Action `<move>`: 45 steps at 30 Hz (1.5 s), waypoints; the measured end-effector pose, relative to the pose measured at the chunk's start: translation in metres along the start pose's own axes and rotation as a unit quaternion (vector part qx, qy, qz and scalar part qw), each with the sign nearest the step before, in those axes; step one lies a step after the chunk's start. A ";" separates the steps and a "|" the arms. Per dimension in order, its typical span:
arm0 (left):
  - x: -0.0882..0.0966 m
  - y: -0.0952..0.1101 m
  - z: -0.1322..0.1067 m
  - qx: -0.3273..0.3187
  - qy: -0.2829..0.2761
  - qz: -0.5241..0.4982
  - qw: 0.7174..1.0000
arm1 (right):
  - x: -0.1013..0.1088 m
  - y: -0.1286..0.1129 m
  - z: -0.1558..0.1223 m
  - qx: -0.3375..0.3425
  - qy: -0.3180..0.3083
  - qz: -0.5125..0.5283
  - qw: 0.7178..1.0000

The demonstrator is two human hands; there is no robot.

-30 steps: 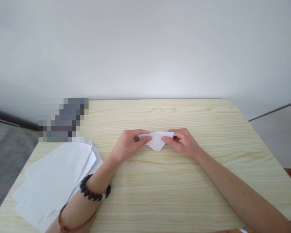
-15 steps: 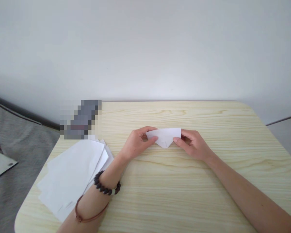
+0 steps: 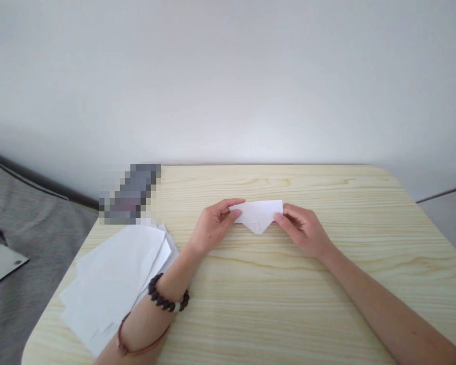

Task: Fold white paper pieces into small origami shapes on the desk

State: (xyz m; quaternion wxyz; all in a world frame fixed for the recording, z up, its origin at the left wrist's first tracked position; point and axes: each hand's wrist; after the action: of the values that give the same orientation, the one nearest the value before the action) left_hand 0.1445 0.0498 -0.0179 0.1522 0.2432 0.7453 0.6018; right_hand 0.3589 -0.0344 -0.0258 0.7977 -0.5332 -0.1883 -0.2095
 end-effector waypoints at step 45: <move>0.004 0.003 0.000 -0.044 0.046 0.134 0.989 | 0.001 -0.001 0.001 0.010 0.060 -0.030 0.998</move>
State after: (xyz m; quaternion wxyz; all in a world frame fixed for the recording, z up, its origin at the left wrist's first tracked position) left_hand 0.1414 0.0525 -0.0151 0.0462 0.3065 0.6851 0.6592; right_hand 0.3594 -0.0340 -0.0245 0.8061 -0.5061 -0.1584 -0.2627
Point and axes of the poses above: each hand's wrist, its own z-axis towards the middle knuckle, its own x-axis out of the back of the hand, y = z × x, and after that the axes turned 10 degrees about x, right-handed
